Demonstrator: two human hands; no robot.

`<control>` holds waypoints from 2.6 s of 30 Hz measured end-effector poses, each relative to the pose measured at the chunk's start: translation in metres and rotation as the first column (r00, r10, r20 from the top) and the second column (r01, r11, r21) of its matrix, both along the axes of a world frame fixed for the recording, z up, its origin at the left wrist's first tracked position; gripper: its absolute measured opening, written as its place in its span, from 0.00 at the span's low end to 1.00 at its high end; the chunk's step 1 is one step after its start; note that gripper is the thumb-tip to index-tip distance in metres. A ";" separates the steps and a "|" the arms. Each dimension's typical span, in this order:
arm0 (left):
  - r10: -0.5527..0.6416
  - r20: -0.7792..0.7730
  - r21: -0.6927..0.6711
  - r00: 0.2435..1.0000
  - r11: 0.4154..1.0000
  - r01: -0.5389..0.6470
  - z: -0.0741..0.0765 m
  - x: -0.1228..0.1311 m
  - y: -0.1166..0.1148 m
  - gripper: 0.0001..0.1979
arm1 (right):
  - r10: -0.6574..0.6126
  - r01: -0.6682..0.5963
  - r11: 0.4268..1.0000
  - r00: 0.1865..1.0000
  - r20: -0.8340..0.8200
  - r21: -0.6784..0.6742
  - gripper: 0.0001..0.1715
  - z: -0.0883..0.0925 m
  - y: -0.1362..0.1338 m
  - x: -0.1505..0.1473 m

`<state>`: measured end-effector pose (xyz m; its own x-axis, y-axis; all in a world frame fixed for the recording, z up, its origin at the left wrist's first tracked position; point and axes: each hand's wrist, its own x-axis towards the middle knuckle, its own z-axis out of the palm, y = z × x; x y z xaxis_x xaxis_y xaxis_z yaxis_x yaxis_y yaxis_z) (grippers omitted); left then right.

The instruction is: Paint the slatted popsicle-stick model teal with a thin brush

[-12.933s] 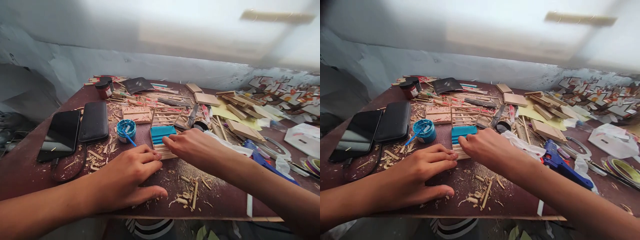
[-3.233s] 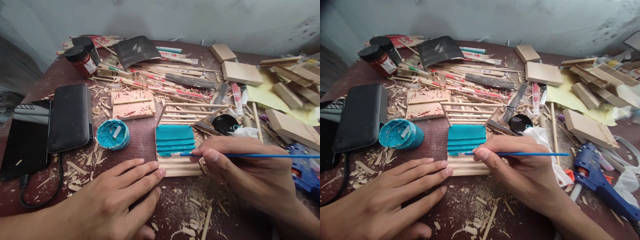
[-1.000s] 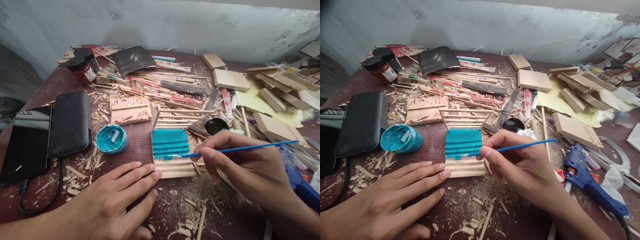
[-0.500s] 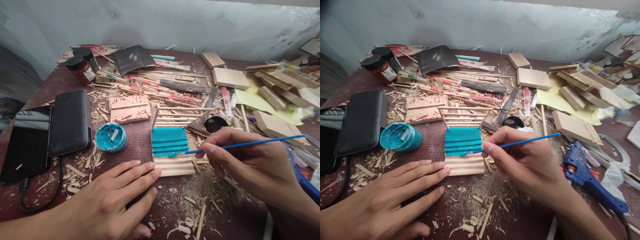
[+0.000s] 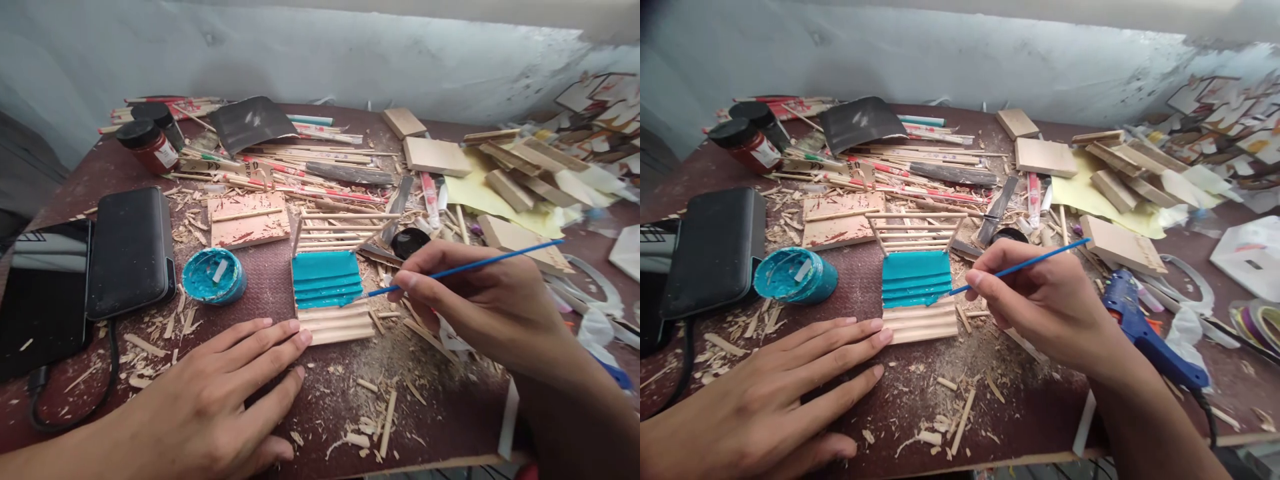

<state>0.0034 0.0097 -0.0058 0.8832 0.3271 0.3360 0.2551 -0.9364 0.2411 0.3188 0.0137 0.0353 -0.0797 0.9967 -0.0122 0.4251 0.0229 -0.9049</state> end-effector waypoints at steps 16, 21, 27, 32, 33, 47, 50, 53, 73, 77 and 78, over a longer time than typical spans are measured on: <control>-0.004 -0.028 0.000 1.000 1.000 0.004 0.002 0.000 -0.001 0.17 | 0.085 -0.084 0.996 0.996 0.033 -0.018 0.11 0.001 0.004 0.019; -0.018 -0.032 -0.010 0.999 1.000 0.017 -0.007 -0.004 -0.005 0.19 | 0.090 -0.092 0.996 0.994 0.062 0.015 0.12 0.004 0.005 0.022; 0.001 0.020 -0.053 1.000 0.999 0.000 -0.010 -0.002 -0.005 0.18 | 0.037 -0.034 0.994 0.999 -0.022 0.101 0.10 0.013 0.005 0.022; -0.027 -0.013 -0.032 1.000 0.999 0.027 0.001 -0.002 0.000 0.17 | 0.012 0.007 0.989 0.992 -0.126 0.146 0.08 0.020 0.005 0.024; -0.031 -0.015 -0.035 0.999 0.999 0.030 0.001 -0.002 0.000 0.17 | 0.027 -0.011 0.992 0.992 -0.126 0.123 0.09 0.020 0.005 0.024; -0.029 -0.037 0.050 0.999 0.998 0.031 -0.004 -0.006 0.002 0.20 | 0.044 -0.065 0.996 0.953 -0.299 -0.059 0.10 -0.003 -0.001 0.034; -0.029 -0.030 0.070 0.999 0.997 0.031 -0.001 -0.005 0.003 0.20 | 0.039 -0.069 0.994 0.942 -0.334 -0.079 0.12 -0.005 -0.001 0.031; -0.037 -0.021 0.072 0.999 0.997 0.039 0.002 -0.005 0.005 0.20 | 0.045 -0.078 0.994 0.933 -0.357 -0.078 0.12 -0.008 0.000 0.029; -0.060 -0.005 0.079 0.998 0.995 0.060 -0.027 -0.015 -0.002 0.17 | 0.020 -0.023 1.000 0.979 -0.203 -0.014 0.10 -0.010 -0.004 0.043; -0.054 0.022 0.075 0.998 0.996 0.052 -0.028 -0.015 -0.002 0.18 | 0.039 -0.026 0.998 0.968 -0.250 0.053 0.08 -0.011 -0.007 0.042; -0.055 0.026 0.075 0.998 0.996 0.053 -0.028 -0.014 -0.003 0.19 | 0.056 -0.040 0.997 0.959 -0.278 0.064 0.08 -0.011 -0.008 0.040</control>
<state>-0.0111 0.0071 -0.0339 0.8888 0.2528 0.3823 0.1981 -0.9641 0.1770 0.3593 0.0060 0.0241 -0.1197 0.9901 0.0738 0.1530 0.0919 -0.9839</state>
